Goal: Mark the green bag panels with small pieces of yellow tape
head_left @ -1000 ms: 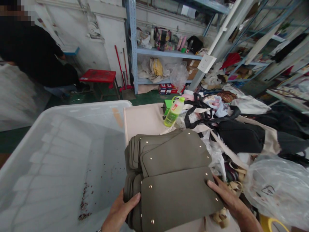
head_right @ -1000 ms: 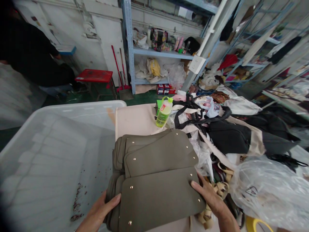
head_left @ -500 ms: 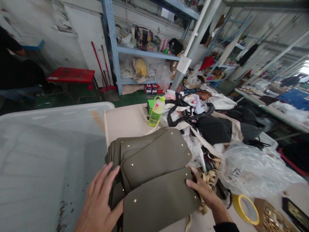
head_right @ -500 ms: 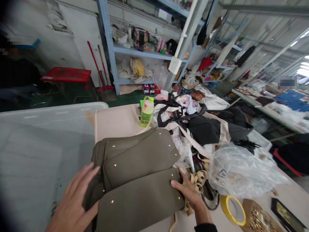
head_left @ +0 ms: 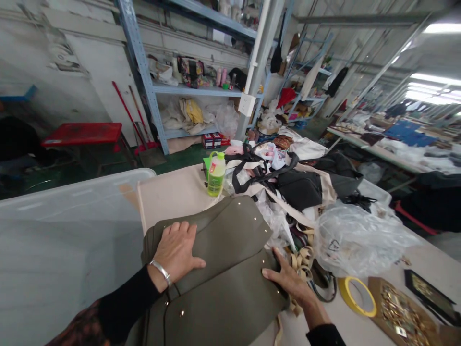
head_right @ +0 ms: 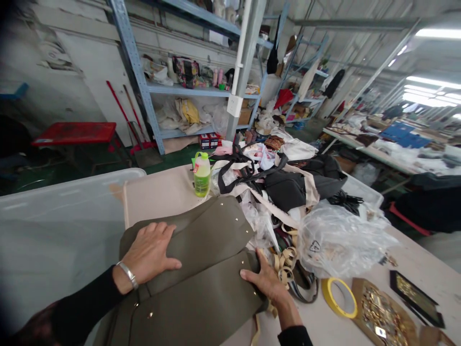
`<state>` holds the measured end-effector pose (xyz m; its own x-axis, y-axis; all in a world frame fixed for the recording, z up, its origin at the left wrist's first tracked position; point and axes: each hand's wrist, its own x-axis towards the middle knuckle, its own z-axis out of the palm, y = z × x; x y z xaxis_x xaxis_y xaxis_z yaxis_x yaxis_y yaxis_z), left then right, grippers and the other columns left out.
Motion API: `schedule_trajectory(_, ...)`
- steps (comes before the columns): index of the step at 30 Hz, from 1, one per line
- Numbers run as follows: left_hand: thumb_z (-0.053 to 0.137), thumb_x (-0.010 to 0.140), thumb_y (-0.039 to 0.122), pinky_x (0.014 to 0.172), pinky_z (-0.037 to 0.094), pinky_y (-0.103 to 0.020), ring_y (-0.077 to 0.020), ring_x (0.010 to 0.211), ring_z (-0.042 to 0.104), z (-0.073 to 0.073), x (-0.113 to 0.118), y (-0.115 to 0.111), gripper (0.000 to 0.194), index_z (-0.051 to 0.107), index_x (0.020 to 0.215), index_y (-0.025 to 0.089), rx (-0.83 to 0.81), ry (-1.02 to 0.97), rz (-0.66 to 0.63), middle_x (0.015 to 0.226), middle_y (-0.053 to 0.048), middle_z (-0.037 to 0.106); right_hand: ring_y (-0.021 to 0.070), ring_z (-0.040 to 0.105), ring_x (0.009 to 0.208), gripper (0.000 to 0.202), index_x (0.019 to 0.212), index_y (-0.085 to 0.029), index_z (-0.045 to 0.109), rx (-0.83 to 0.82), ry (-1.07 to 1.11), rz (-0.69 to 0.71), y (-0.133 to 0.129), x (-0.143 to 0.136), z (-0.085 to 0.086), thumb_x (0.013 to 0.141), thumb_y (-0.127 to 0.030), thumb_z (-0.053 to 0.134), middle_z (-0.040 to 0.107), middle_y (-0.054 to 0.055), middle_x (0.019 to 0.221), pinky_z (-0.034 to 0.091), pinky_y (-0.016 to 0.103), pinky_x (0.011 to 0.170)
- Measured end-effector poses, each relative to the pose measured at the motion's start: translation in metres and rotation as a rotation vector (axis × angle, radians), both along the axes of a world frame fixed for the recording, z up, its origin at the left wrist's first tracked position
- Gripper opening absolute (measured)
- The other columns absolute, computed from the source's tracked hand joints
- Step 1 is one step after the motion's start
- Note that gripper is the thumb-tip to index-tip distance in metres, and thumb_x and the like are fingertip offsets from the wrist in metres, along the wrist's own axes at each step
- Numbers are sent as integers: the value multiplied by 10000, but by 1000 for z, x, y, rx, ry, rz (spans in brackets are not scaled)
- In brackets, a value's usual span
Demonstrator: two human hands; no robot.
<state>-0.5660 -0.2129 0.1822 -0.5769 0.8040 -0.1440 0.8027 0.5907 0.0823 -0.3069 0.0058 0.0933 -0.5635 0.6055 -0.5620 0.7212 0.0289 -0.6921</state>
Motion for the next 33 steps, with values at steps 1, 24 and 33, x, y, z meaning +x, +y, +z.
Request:
schedule_trajectory(1,766,535,588,874,378,-425,-329,1002,502,2,-2,4,727,616,1079,130,-38,-17,0,1039,-135,589,289,209,1431,1115,1496,-99,202,3,9,1,0,0,0,609,-529,722,244,160,1547,162,415,1173)
schedule_trajectory(24,748,538,326,745,416,-316,-260,902,629,7,-15,39,509,516,975,204,-218,-235,-79,913,-53,666,280,229,1426,1020,1468,-139,294,11,140,-80,-2,4,-16,616,-455,758,283,145,1536,171,411,1173)
schedule_trajectory(33,723,494,265,719,421,-312,-253,871,629,3,-18,45,357,539,796,219,-217,-257,-107,892,-41,663,282,296,1401,959,1436,-135,354,71,165,-99,-2,5,-27,617,-420,762,344,149,1507,206,420,1160)
